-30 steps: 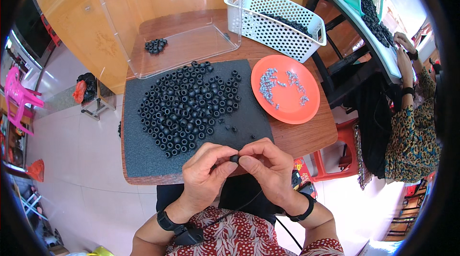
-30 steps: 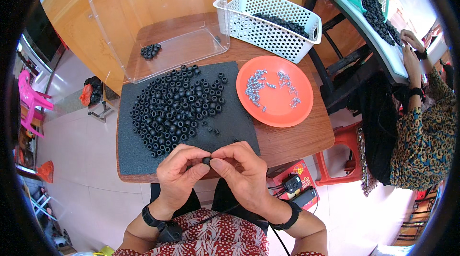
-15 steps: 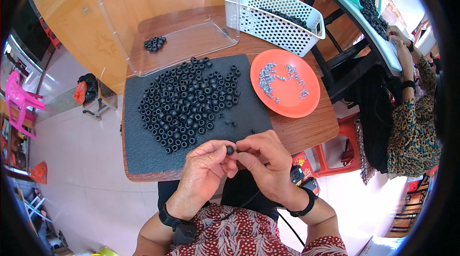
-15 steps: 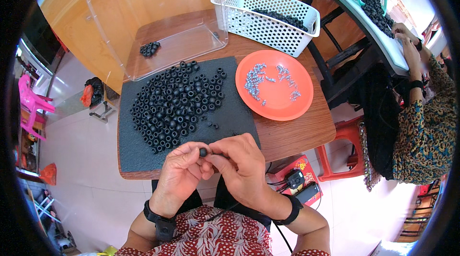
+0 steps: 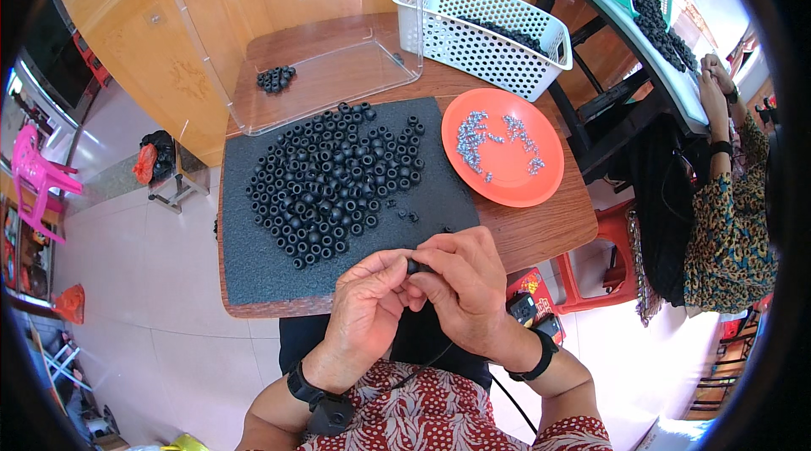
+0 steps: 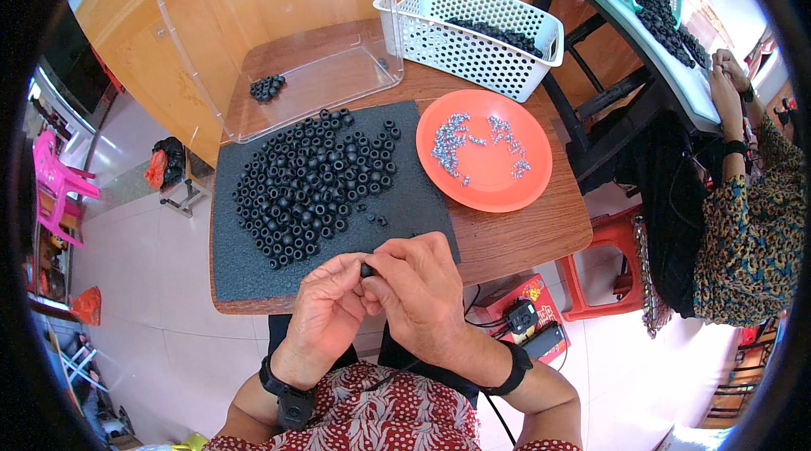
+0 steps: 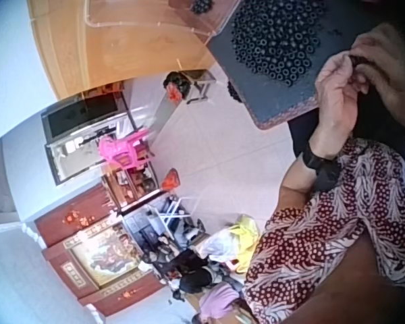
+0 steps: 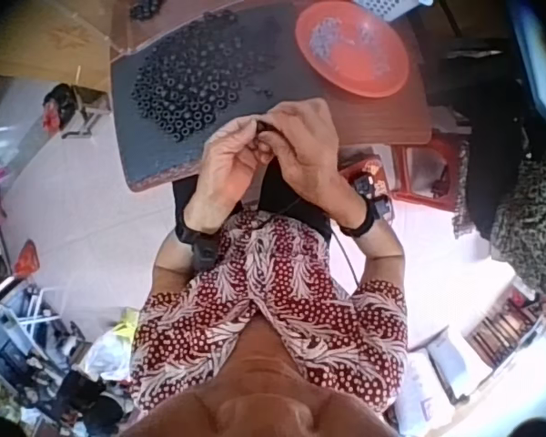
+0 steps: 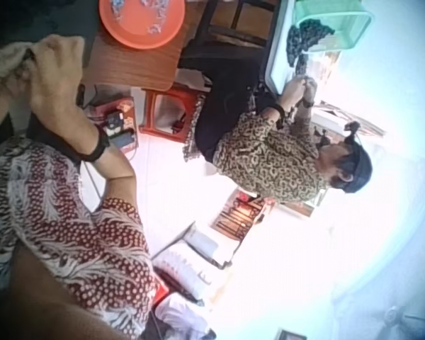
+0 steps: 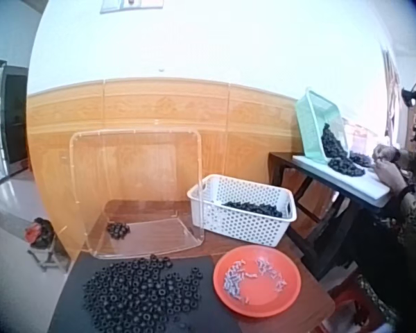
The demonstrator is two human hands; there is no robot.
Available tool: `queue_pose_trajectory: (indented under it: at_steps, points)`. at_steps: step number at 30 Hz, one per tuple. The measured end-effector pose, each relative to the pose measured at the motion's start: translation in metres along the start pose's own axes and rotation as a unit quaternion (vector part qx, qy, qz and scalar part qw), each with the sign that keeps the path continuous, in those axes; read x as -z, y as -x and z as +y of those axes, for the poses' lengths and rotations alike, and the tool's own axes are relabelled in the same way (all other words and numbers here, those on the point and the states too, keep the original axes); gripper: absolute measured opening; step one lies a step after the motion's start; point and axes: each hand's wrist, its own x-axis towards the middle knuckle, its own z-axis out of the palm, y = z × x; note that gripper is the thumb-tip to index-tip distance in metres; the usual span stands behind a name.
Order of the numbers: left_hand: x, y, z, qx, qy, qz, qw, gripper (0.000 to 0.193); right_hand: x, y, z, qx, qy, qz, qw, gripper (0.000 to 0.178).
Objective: Assembling small black plastic components by hand on a workbench.
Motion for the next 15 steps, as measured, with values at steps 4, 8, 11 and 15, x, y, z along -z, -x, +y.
queue_pose_trajectory:
  at_steps: [4, 8, 11, 15]
  points:
    - [-0.0043, 0.0024, -0.0008, -0.02, -0.03, 0.018, 0.999, 0.021, 0.0024, -0.0014, -0.0002, 0.017, 0.014, 0.002, 1.0, 0.024]
    - [-0.0057, 0.0044, -0.0018, -0.042, -0.052, 0.014, 0.998, 0.021, 0.0002, -0.0006, 0.0012, -0.009, 0.0, 0.01, 1.0, 0.014]
    - [-0.0066, 0.005, -0.0012, -0.058, -0.082, 0.02, 0.995, 0.02, 0.0018, -0.001, 0.0025, -0.027, 0.001, -0.005, 1.0, 0.01]
    - [-0.0006, 0.0036, 0.0002, -0.067, -0.105, 0.001, 0.992, 0.019, 0.0036, -0.0019, 0.0026, -0.067, -0.046, -0.021, 0.996, 0.012]
